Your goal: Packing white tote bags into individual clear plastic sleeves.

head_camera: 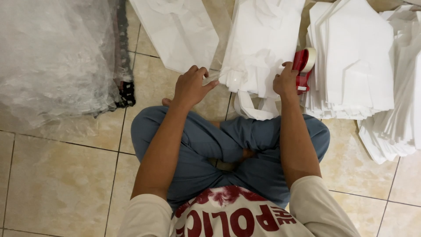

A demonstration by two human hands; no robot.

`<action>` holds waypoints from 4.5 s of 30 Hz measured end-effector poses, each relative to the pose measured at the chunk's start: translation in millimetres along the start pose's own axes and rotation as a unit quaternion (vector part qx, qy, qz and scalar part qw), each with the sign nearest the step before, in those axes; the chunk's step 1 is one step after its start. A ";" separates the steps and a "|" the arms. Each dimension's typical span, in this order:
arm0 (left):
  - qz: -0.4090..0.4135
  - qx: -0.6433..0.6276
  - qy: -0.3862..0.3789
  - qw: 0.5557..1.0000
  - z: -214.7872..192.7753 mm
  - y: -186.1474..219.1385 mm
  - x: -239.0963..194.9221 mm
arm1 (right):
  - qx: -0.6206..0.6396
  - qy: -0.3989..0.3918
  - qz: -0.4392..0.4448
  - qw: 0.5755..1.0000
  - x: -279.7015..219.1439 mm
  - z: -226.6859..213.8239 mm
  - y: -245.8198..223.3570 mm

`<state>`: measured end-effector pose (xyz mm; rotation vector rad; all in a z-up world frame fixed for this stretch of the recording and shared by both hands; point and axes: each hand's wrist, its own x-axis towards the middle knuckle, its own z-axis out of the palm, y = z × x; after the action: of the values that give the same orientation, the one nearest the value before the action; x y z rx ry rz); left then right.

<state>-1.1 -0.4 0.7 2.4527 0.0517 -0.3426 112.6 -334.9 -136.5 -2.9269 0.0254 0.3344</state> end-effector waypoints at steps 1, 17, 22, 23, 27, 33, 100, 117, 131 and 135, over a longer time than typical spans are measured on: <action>0.000 0.000 -0.001 1.000 -2.1 2.3 -2.2 | 0.000 -0.001 0.000 1.000 -3.4 -6.2 -0.8; -0.011 -0.016 -0.016 1.000 -3.6 2.0 1.5 | 0.310 -0.037 0.083 0.946 -8.9 -47.8 -12.9; -0.013 -0.015 -0.017 1.000 -0.2 0.5 1.2 | 0.403 0.012 0.034 0.914 -56.9 -119.7 -52.3; -0.009 -0.012 -0.015 1.000 0.3 0.2 1.8 | 0.422 0.035 0.001 0.906 -59.7 -124.4 -53.2; -0.006 -0.024 -0.008 1.000 -2.9 4.9 -0.7 | 0.459 0.096 -0.041 0.882 -45.0 -111.6 -32.3; 0.005 -0.014 0.010 1.000 -1.0 -0.8 0.0 | 0.514 0.135 -0.090 0.842 -57.3 -126.4 -18.9; 0.160 -0.490 -0.160 0.841 -60.2 -52.5 16.2 | 0.781 -0.221 -0.086 0.578 -77.6 -114.2 34.9; -0.005 -0.448 -0.157 0.880 -55.4 -29.8 27.2 | 0.743 -0.257 -0.308 0.535 -116.0 -115.6 110.8; -0.028 -0.373 -0.210 0.903 -41.8 -14.3 33.6 | 0.209 -0.185 -0.268 0.922 -124.8 -219.3 -55.4; -0.026 -0.388 -0.177 0.904 -8.1 -35.3 53.4 | 0.089 -0.070 -0.322 0.940 -136.3 -216.5 -114.9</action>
<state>48.0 29.8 -28.3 1.5768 0.0795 -0.6446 32.2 -265.1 123.1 -2.5371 -0.8508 0.3960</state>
